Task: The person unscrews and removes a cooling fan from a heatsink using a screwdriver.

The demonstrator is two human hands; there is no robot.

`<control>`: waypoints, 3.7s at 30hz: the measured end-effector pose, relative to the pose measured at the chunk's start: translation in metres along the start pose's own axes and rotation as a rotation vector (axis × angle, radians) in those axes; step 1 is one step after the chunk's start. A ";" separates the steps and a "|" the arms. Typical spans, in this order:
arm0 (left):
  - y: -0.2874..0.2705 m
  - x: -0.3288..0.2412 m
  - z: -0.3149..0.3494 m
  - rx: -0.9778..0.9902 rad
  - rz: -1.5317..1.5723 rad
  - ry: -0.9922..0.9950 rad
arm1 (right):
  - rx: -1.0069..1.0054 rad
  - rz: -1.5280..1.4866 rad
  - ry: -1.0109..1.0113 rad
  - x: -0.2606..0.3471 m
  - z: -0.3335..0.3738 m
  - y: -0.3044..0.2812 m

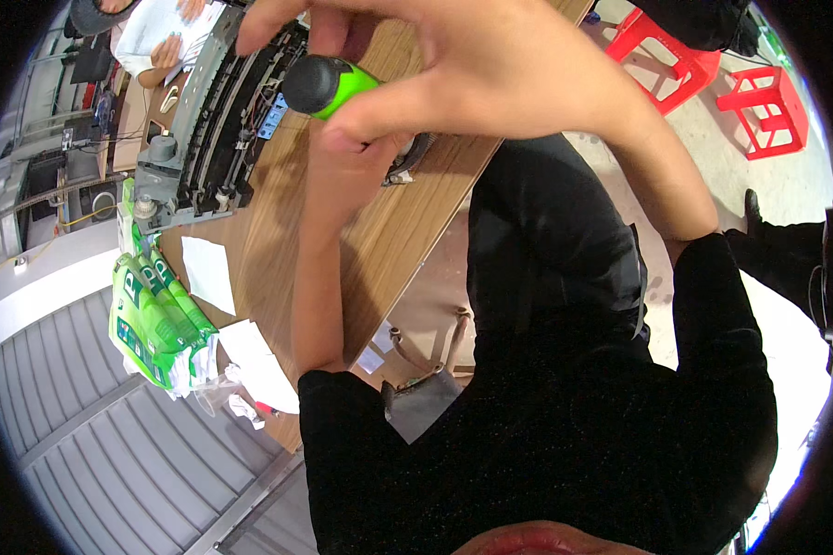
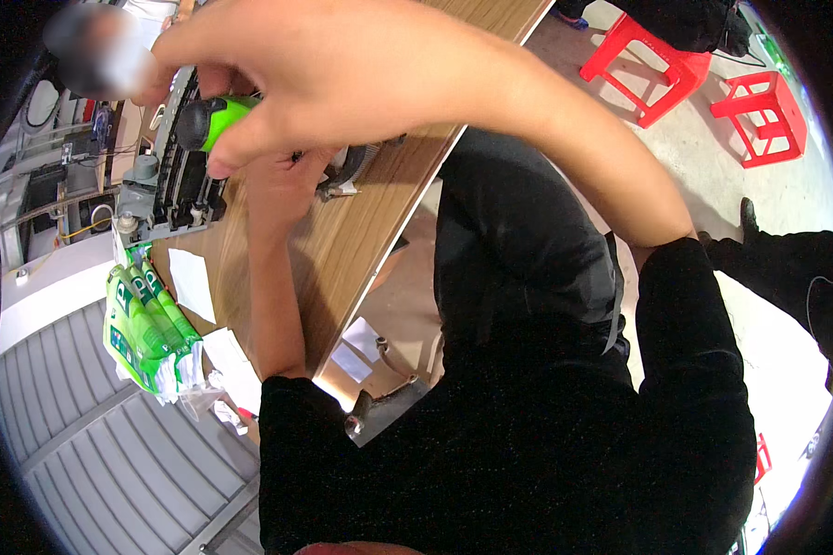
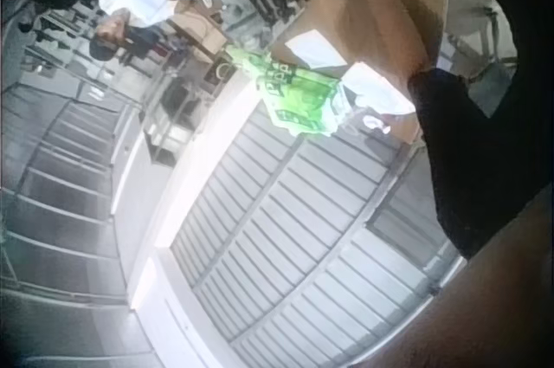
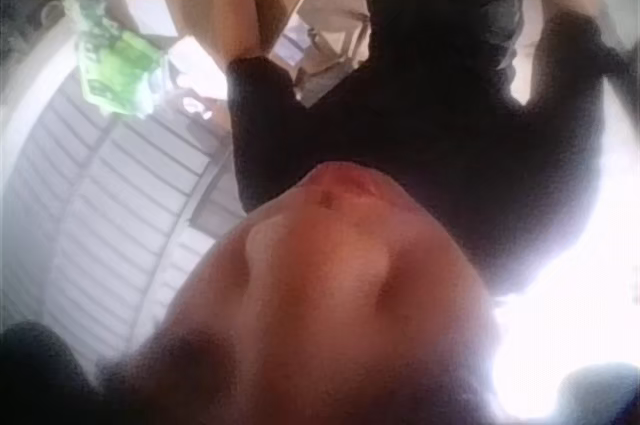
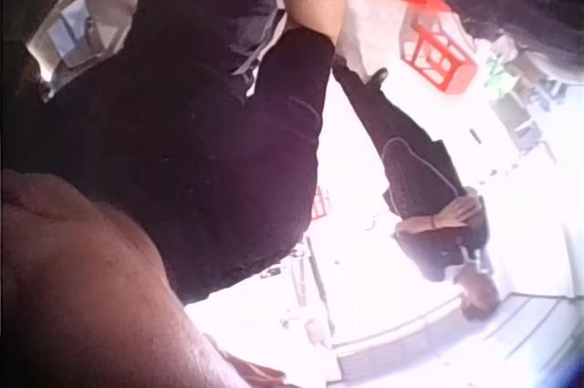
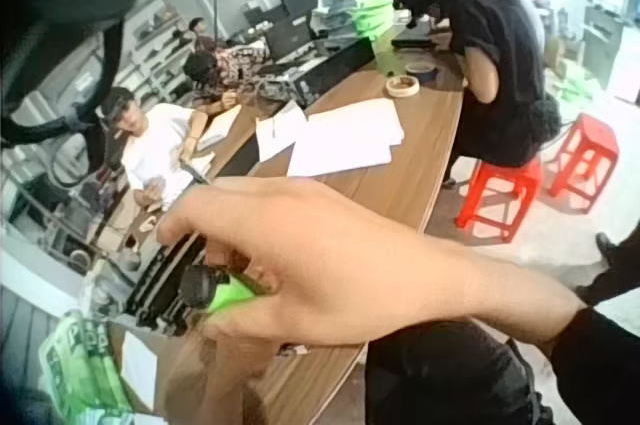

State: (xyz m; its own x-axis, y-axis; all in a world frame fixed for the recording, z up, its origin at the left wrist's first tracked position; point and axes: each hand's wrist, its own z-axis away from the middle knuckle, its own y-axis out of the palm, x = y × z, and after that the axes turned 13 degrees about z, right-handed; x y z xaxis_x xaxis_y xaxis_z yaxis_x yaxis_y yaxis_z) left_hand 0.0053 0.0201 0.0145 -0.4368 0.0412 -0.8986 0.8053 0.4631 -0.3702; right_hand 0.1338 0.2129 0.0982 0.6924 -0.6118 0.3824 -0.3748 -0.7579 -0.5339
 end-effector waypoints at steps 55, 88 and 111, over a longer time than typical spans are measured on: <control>-0.007 -0.009 0.015 0.126 -0.596 0.031 | -0.623 0.010 0.422 0.000 0.038 -0.025; 0.049 -0.046 -0.132 -0.001 -0.428 0.242 | 0.062 0.474 0.715 0.024 0.229 0.107; 0.029 0.058 -0.133 0.092 -0.512 0.085 | 0.081 0.434 0.703 0.025 0.235 0.101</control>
State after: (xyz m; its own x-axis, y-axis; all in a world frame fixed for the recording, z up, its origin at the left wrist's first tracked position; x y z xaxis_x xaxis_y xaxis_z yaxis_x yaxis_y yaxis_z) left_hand -0.0501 0.1538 -0.0173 -0.8114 -0.0965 -0.5765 0.5104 0.3638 -0.7792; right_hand 0.2582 0.1746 -0.1233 -0.0608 -0.8652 0.4977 -0.4557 -0.4195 -0.7851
